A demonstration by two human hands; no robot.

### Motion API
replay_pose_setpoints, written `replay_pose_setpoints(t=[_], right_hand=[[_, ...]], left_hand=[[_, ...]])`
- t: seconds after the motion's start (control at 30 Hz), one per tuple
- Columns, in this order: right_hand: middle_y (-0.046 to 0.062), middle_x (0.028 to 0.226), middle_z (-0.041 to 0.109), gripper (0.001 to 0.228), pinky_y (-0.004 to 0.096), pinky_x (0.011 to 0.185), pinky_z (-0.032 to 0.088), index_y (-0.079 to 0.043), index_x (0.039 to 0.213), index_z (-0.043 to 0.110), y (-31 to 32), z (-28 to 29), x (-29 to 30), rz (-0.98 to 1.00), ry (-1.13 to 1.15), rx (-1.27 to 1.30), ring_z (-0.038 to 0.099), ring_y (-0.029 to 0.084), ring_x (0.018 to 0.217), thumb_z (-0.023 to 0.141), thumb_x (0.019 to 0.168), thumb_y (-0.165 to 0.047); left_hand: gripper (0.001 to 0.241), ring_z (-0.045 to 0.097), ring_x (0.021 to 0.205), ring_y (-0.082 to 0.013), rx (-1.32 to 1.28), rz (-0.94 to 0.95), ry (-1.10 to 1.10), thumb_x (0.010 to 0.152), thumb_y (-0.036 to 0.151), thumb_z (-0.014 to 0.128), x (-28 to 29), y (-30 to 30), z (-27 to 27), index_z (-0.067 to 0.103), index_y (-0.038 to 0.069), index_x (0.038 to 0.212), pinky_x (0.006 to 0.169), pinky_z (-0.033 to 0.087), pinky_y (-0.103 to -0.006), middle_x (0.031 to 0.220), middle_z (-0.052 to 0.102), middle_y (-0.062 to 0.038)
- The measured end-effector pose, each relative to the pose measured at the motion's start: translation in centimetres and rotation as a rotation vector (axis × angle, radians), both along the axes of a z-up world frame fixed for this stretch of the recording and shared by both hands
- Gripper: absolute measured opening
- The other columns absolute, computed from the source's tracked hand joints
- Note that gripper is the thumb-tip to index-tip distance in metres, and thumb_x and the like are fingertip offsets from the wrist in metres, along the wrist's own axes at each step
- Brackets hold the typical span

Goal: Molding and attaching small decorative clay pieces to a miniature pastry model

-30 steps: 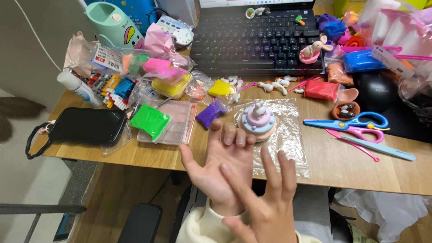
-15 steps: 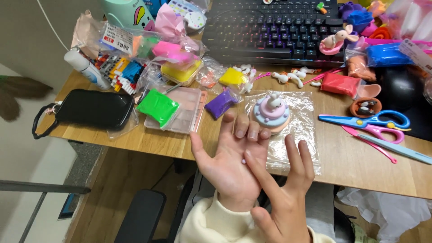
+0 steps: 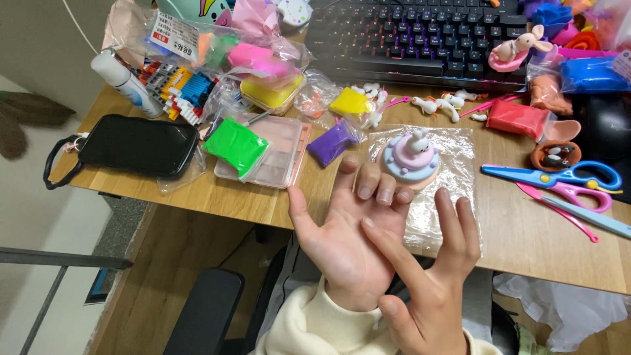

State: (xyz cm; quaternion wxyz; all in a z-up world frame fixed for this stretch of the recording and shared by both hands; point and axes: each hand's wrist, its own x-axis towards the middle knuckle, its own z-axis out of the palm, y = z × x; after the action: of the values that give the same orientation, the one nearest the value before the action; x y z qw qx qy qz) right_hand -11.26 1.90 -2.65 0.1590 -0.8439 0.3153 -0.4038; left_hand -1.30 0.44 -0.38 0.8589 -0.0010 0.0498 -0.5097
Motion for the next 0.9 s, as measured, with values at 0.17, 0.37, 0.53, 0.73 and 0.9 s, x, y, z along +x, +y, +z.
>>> replay_pose_setpoints(t=[0.17, 0.37, 0.53, 0.73, 0.9], right_hand=[[0.022, 0.154, 0.024, 0.066, 0.054, 0.124, 0.017, -0.025, 0.120, 0.067, 0.4, -0.7, -0.1, -0.077, 0.005, -0.090, 0.016, 0.041, 0.148, 0.020, 0.095, -0.064], [0.022, 0.154, 0.023, 0.066, 0.051, 0.124, 0.018, -0.027, 0.125, 0.065, -0.1, -1.3, -0.3, -0.061, 0.052, -0.196, 0.014, 0.037, 0.148, 0.020, 0.095, -0.065], [0.021, 0.151, 0.029, 0.071, 0.051, 0.122, 0.022, -0.028, 0.119, 0.069, 0.4, -1.2, 0.2, -0.099, 0.034, -0.207, 0.019, 0.036, 0.144, 0.013, 0.096, -0.065], [0.023, 0.159, 0.021, 0.073, 0.056, 0.128, 0.009, -0.022, 0.121, 0.064, 0.6, -0.4, 0.6, 0.009, -0.108, 0.064, 0.013, 0.037, 0.153, 0.011, 0.101, -0.066], [0.022, 0.155, 0.028, 0.061, 0.048, 0.129, 0.021, -0.004, 0.115, 0.064, 0.8, 0.2, 1.0, -0.053, -0.319, 0.236, 0.020, 0.034, 0.154, 0.025, 0.103, -0.050]], left_hand=[[0.059, 0.038, 0.068, -0.0180, 0.011, 0.016, -0.004, 0.092, 0.067, 0.038, 0.9, -0.1, -0.3, 0.050, 0.010, 0.098, 0.075, 0.039, -0.0351, 0.077, 0.035, -0.003], [0.057, 0.038, 0.067, -0.0178, 0.043, -0.002, 0.015, 0.093, 0.065, 0.038, 0.8, 0.1, -0.5, 0.049, 0.010, 0.096, 0.074, 0.040, -0.0354, 0.077, 0.036, -0.003], [0.057, 0.040, 0.069, -0.0175, 0.003, -0.021, 0.071, 0.092, 0.065, 0.041, 1.2, 0.0, -0.8, 0.053, 0.009, 0.097, 0.077, 0.042, -0.0352, 0.077, 0.036, -0.002], [0.056, 0.040, 0.070, -0.0176, -0.089, -0.076, 0.154, 0.091, 0.064, 0.047, 0.8, 0.1, -1.0, 0.052, 0.009, 0.100, 0.077, 0.043, -0.0357, 0.078, 0.037, -0.003], [0.058, 0.040, 0.071, -0.0165, -0.065, -0.078, 0.097, 0.092, 0.067, 0.044, 0.7, 0.2, -0.8, 0.054, 0.010, 0.099, 0.079, 0.041, -0.0343, 0.078, 0.037, -0.001]])
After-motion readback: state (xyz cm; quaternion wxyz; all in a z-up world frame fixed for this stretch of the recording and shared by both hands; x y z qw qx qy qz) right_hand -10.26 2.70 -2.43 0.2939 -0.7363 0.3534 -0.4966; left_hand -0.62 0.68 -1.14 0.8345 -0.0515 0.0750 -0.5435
